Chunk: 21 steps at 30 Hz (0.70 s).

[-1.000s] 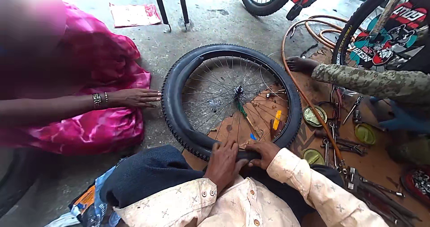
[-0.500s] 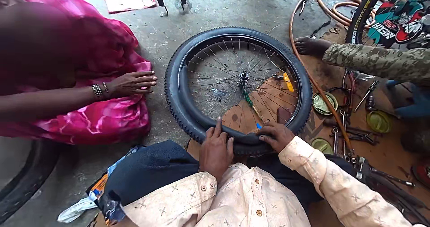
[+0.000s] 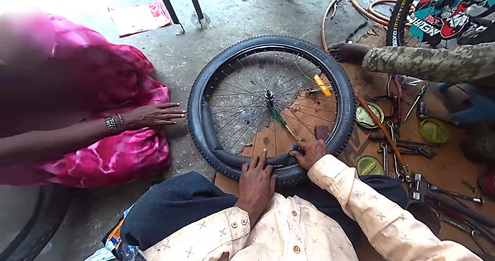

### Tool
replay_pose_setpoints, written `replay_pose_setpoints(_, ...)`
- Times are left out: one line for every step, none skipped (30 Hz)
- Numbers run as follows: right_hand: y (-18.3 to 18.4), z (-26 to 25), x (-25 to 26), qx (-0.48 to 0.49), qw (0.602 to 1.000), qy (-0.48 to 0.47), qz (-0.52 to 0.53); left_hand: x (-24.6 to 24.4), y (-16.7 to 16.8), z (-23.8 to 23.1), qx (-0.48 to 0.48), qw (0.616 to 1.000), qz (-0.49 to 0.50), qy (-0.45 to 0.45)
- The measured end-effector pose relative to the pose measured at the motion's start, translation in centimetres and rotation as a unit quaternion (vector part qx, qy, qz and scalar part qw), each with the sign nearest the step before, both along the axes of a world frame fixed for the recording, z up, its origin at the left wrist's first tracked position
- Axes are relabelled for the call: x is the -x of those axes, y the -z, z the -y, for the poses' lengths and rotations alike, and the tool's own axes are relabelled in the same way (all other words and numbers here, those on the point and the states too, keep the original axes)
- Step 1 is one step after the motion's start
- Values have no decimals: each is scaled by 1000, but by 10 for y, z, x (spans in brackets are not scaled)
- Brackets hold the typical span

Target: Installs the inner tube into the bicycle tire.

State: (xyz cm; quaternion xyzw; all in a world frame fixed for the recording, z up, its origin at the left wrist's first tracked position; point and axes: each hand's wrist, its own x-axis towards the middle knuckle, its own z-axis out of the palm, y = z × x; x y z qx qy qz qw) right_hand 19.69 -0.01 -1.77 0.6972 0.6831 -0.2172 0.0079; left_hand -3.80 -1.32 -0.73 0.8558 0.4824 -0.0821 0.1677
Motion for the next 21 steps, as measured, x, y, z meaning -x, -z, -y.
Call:
replay_pose_setpoints(0,1,2,-11,1000,1,-7,-1,1,0,12,1000,-3,-16)
replay_pose_setpoints(0,4,3,-20,1000,-1,-19,-3,2,0,29,999,-4,-32)
replay_pose_setpoints(0,6,4,-32,999,-7,-35,-5,4,-1,54,997,-4,-49)
replay_pose_setpoints(1,7,4,-45,997,-18,-54,-7,4,-2,84,994,-5,-63)
replay_pose_setpoints(1,7,5,-48,996,-26,-74,-8,4,-4,115,991,-4,-71)
replay_pose_setpoints(1,6,5,-37,995,-32,-88,-9,4,-6,141,988,-5,-68)
replay_pose_setpoints(-1,4,5,-13,995,-35,-91,-8,3,-9,158,986,-10,-57)
replay_pose_setpoints(-4,2,6,16,996,-35,-84,-8,1,-11,169,985,-20,-39)
replay_pose_setpoints(-8,-1,7,43,996,-33,-69,-9,-2,-13,171,984,-34,-18)
replay_pose_setpoints(-10,-5,8,66,996,-27,-51,-10,-3,-15,166,985,-47,-1)
replay_pose_setpoints(-9,-9,10,81,996,-21,-34,-11,-4,-16,157,986,-55,13)
replay_pose_setpoints(-7,-12,11,92,995,-17,-18,-12,-5,-18,145,988,-57,21)
replay_pose_setpoints(-4,-15,13,103,995,-14,-5,-13,-6,-18,139,988,-58,26)
replay_pose_setpoints(-2,-17,13,113,994,-12,2,-14,-6,-19,136,989,-56,27)
replay_pose_setpoints(-2,-18,14,119,993,-12,5,-15,-6,-20,136,989,-54,25)
replay_pose_setpoints(-1,-18,14,120,993,-11,3,-14,-7,-21,137,989,-50,21)
replay_pose_setpoints(0,-16,14,113,994,-12,-2,-13,-7,-21,132,990,-42,16)
replay_pose_setpoints(1,-13,14,102,995,-15,-5,-11,-7,-20,123,992,-28,12)
replay_pose_setpoints(0,-11,14,102,995,-18,-5,-10,-7,-18,109,994,-10,10)
replay_pose_setpoints(-3,-11,15,113,993,-19,2,-10,-9,-15,96,995,7,11)
replay_pose_setpoints(-8,-12,17,131,991,-19,8,-11,-11,-13,84,996,17,19)
